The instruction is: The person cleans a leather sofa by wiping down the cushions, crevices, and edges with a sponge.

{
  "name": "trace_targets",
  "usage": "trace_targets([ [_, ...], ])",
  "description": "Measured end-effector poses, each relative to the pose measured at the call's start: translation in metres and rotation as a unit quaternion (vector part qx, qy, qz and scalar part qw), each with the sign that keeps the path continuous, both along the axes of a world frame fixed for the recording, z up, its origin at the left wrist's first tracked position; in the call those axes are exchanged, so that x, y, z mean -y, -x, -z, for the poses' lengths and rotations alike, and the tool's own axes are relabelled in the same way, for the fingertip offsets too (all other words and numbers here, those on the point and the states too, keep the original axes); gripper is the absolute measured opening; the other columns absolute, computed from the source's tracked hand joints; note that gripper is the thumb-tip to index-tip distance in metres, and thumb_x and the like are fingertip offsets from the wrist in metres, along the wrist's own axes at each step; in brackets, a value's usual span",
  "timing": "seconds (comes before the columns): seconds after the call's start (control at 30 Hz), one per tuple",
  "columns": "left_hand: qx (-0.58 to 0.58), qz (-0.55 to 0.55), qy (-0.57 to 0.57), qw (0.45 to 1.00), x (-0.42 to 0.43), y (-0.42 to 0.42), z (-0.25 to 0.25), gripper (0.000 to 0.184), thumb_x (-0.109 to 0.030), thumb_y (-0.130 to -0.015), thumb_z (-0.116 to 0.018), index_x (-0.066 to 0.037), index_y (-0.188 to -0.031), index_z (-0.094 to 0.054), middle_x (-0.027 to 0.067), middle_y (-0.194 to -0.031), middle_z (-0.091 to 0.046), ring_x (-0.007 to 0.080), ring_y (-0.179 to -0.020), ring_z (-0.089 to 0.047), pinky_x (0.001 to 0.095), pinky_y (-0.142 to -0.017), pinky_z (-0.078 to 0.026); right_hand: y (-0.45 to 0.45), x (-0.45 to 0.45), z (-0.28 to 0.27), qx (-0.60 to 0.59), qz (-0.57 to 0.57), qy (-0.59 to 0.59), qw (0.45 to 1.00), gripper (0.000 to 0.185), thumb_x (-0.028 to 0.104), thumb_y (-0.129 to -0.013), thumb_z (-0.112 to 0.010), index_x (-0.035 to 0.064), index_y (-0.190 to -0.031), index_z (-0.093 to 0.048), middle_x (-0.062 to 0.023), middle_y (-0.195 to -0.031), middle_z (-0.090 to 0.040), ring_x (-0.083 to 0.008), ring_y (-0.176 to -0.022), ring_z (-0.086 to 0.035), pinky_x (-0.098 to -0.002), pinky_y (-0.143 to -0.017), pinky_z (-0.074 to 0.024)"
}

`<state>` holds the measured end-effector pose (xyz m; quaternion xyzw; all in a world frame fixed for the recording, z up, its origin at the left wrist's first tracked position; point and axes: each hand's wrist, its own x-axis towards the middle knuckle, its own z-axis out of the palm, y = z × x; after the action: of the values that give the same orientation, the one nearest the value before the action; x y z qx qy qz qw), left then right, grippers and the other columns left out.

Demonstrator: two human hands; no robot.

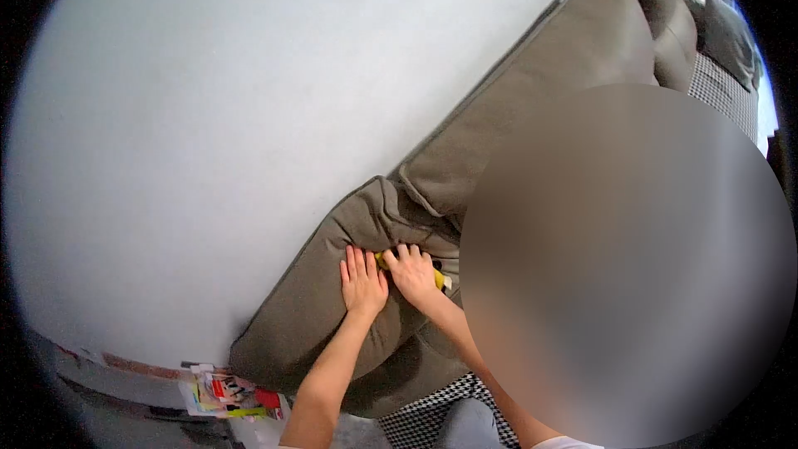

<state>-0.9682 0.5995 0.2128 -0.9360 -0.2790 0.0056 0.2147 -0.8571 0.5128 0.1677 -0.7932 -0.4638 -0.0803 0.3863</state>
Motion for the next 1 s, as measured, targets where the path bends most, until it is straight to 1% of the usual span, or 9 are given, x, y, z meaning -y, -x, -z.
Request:
trace_targets([
  [0.13, -0.012, 0.002, 0.001, 1.0, -0.003, 0.018, 0.027, 0.064, -0.03, -0.097, -0.052, 0.0, -0.15, -0.032, 0.0231, -0.16, -0.023, 0.0387, -0.152, -0.012, 0.0531, -0.122, -0.011, -0.007, 0.008, 0.005, -0.065, -0.096, 0.06, 0.991, 0.025, 0.024, -0.088, -0.063, 0.0144, -0.11, -0.055, -0.0132, -0.103, -0.059, -0.0326, -0.097, -0.061, -0.0447, -0.077, -0.054],
  [0.2, 0.051, 0.103, -0.042, 0.992, 0.005, 0.038, 0.037, 0.075, -0.031, -0.091, -0.058, -0.003, -0.152, -0.025, 0.0227, -0.162, -0.019, 0.0404, -0.152, -0.012, 0.0552, -0.121, -0.013, 0.0, 0.053, -0.008, -0.022, -0.077, 0.004, 0.997, 0.034, 0.024, -0.082, -0.07, 0.0165, -0.113, -0.057, -0.0121, -0.106, -0.059, -0.0309, -0.097, -0.06, -0.0439, -0.079, -0.0512],
  [0.27, 0.089, 0.126, -0.016, 0.988, 0.01, 0.045, 0.045, 0.075, -0.032, -0.09, -0.057, -0.006, -0.153, -0.025, 0.021, -0.161, -0.021, 0.0387, -0.152, -0.015, 0.0545, -0.121, -0.014, 0.023, 0.095, 0.01, 0.021, -0.069, -0.104, 0.992, 0.032, 0.018, -0.083, -0.062, 0.0213, -0.115, -0.062, -0.0116, -0.115, -0.059, -0.0288, -0.097, -0.057, -0.0415, -0.075, -0.0495],
  [0.4, 0.072, 0.131, -0.05, 0.988, -0.004, 0.053, 0.063, 0.076, -0.035, -0.09, -0.056, -0.009, -0.154, -0.025, 0.0181, -0.161, -0.022, 0.0366, -0.152, -0.014, 0.0529, -0.121, -0.013, 0.015, 0.07, 0.027, 0.002, -0.115, -0.002, 0.993, 0.031, 0.02, -0.085, -0.062, 0.0235, -0.116, -0.062, -0.0088, -0.107, -0.058, -0.0284, -0.095, -0.056, -0.0404, -0.074, -0.0489],
  [0.6, 0.139, 0.176, -0.127, 0.966, -0.018, 0.045, 0.077, 0.07, -0.034, -0.09, -0.051, -0.009, -0.153, -0.03, 0.0164, -0.162, -0.023, 0.034, -0.153, -0.016, 0.0502, -0.121, -0.013, -0.01, 0.092, 0.013, -0.045, -0.18, -0.113, 0.976, 0.058, 0.018, -0.068, -0.08, 0.0186, -0.124, -0.061, -0.0075, -0.108, -0.058, -0.0281, -0.103, -0.058, -0.0399, -0.079, -0.0521],
  [0.73, 0.191, 0.196, -0.095, 0.957, 0.004, 0.042, 0.048, 0.07, -0.033, -0.091, -0.048, -0.005, -0.154, -0.03, 0.0212, -0.16, -0.027, 0.0394, -0.149, -0.026, 0.0541, -0.119, -0.019, -0.047, 0.091, -0.006, 0.072, -0.099, -0.256, 0.959, 0.073, 0.014, -0.063, -0.08, 0.0197, -0.133, -0.06, -0.0066, -0.112, -0.06, -0.0286, -0.094, -0.058, -0.0408, -0.08, -0.0496],
  [0.8, 0.248, 0.243, -0.077, 0.935, 0.02, 0.038, 0.032, 0.068, -0.03, -0.088, -0.05, -0.008, -0.151, -0.039, 0.0167, -0.16, -0.033, 0.0333, -0.149, -0.03, 0.0486, -0.12, -0.019, -0.043, 0.089, 0.013, 0.093, -0.087, -0.273, 0.954, 0.072, 0.012, -0.064, -0.079, 0.0204, -0.133, -0.061, -0.0089, -0.114, -0.058, -0.0297, -0.095, -0.057, -0.0419, -0.082, -0.0485],
  [0.9, 0.273, 0.266, -0.101, 0.919, 0.038, 0.035, 0.021, 0.066, -0.029, -0.088, -0.052, -0.007, -0.149, -0.043, 0.0172, -0.157, -0.037, 0.0333, -0.147, -0.033, 0.0497, -0.119, -0.024, -0.011, 0.111, 0.041, 0.09, -0.038, -0.281, 0.955, 0.068, 0.0, -0.067, -0.075, 0.0122, -0.132, -0.06, -0.016, -0.121, -0.054, -0.0355, -0.104, -0.056, -0.0429, -0.088, -0.0488],
  [1.0, 0.289, 0.293, -0.098, 0.906, 0.05, 0.033, 0.011, 0.063, -0.028, -0.089, -0.054, -0.004, -0.147, -0.044, 0.0177, -0.155, -0.04, 0.0347, -0.145, -0.037, 0.0525, -0.117, -0.029, 0.032, 0.117, 0.08, 0.072, 0.034, -0.291, 0.954, 0.072, 0.002, -0.07, -0.077, 0.0149, -0.138, -0.055, -0.0166, -0.122, -0.053, -0.0361, -0.105, -0.054, -0.0444, -0.089, -0.0478],
])
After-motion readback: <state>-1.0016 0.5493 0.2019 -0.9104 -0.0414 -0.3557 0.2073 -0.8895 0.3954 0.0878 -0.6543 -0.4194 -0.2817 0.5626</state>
